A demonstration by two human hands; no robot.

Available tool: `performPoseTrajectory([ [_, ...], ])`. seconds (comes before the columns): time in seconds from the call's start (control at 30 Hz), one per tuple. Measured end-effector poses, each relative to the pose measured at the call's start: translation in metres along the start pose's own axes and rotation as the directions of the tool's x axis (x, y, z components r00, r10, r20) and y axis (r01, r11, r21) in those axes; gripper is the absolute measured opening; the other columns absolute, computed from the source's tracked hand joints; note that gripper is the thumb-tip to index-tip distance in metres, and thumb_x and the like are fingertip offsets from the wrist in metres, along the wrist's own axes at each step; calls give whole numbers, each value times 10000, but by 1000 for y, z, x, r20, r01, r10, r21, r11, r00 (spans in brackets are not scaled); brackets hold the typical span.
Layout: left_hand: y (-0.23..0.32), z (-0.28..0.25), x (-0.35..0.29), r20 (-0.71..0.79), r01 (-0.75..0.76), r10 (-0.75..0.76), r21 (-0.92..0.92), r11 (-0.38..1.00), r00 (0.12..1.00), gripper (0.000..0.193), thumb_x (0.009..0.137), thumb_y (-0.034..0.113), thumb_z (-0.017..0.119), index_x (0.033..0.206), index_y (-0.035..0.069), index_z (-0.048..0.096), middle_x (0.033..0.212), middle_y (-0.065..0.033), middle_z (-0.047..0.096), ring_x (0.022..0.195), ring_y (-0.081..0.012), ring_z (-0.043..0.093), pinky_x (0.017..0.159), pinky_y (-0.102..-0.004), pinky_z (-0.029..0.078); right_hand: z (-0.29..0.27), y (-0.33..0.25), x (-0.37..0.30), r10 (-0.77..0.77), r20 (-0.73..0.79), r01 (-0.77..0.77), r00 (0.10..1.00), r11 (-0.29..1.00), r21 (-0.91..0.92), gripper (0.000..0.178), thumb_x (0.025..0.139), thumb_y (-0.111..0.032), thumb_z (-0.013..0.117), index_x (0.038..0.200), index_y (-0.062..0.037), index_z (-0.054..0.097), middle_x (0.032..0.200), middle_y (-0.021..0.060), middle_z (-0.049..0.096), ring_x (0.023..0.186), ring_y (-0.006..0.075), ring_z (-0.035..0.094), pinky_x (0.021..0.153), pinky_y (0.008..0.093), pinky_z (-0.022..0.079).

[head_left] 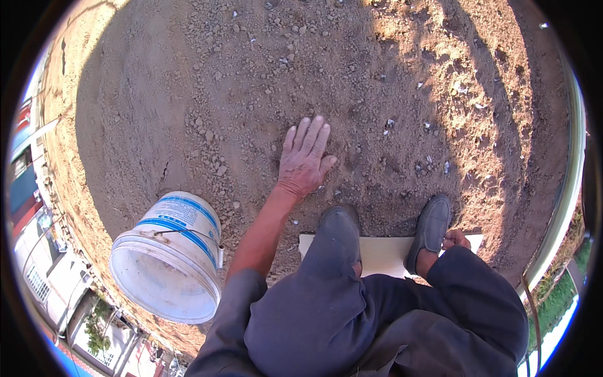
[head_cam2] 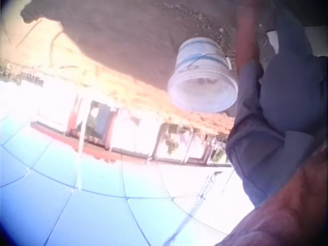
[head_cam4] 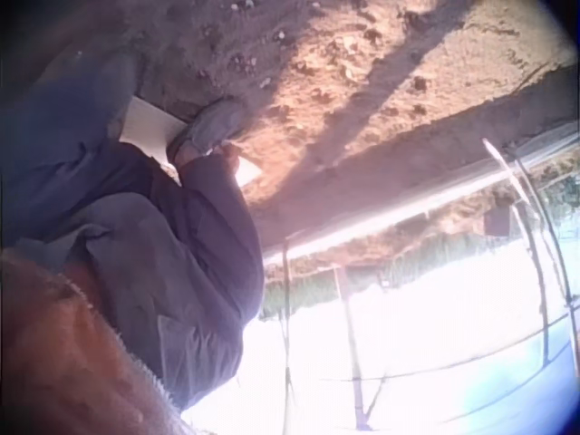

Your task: The person places small white objects into pre-made holes in a circular raised garden bed. They retrieve the objects from a white bucket and carefully position each one into the soil. The person then smooths the soil surface over the planted items.

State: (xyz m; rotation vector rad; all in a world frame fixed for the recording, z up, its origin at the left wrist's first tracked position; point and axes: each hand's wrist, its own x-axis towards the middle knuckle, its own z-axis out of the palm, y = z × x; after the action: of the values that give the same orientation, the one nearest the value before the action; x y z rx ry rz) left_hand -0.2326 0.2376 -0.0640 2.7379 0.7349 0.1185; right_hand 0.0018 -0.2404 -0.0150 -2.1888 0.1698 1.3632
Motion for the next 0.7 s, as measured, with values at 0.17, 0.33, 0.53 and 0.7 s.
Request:
performPoseTrajectory([
  [0.17, -64, -7, -56, -203, 522, -494, 121, 844, 845, 725, 970, 453, 440, 1495, -8, 245, 1558, -221, 232, 1431, -415, 221, 1147, -555, 157, -3, 3, -1, 9, 43, -7, 999, 999, -50, 247, 881, -127, 650, 1083, -15, 565, 848, 61, 652, 755, 134, 629, 684, 297, 503],
  [0.33, -10, 13, -45, -198, 371, -358, 36, 928, 913, 760, 969, 506, 411, 1478, -38, 260, 1556, -226, 231, 1431, -431, 209, 1149, -553, 155, 1, -3, 1, 16, 4, -15, 1000, 998, -68, 228, 868, -112, 661, 1053, -10, 575, 833, 66, 654, 737, 139, 635, 656, 300, 510],
  [0.53, 93, 23, 14, 4, -145, 151, -239, 960, 989, 685, 948, 494, 463, 1468, 60, 359, 1556, -146, 283, 1440, -350, 237, 1171, -496, 143, -5, 10, 11, -31, 13, 32, 999, 995, -97, 216, 839, -82, 690, 1020, -27, 586, 811, 64, 650, 716, 146, 645, 631, 297, 523],
  [0.7, 97, 30, -24, 107, -314, 330, -145, 938, 938, 678, 882, 450, 571, 1456, 130, 403, 1543, -102, 315, 1437, -308, 260, 1179, -468, 135, 2, 9, 8, -107, 7, 108, 994, 992, -71, 188, 841, -83, 672, 994, -18, 585, 780, 60, 631, 713, 145, 642, 673, 308, 534],
])
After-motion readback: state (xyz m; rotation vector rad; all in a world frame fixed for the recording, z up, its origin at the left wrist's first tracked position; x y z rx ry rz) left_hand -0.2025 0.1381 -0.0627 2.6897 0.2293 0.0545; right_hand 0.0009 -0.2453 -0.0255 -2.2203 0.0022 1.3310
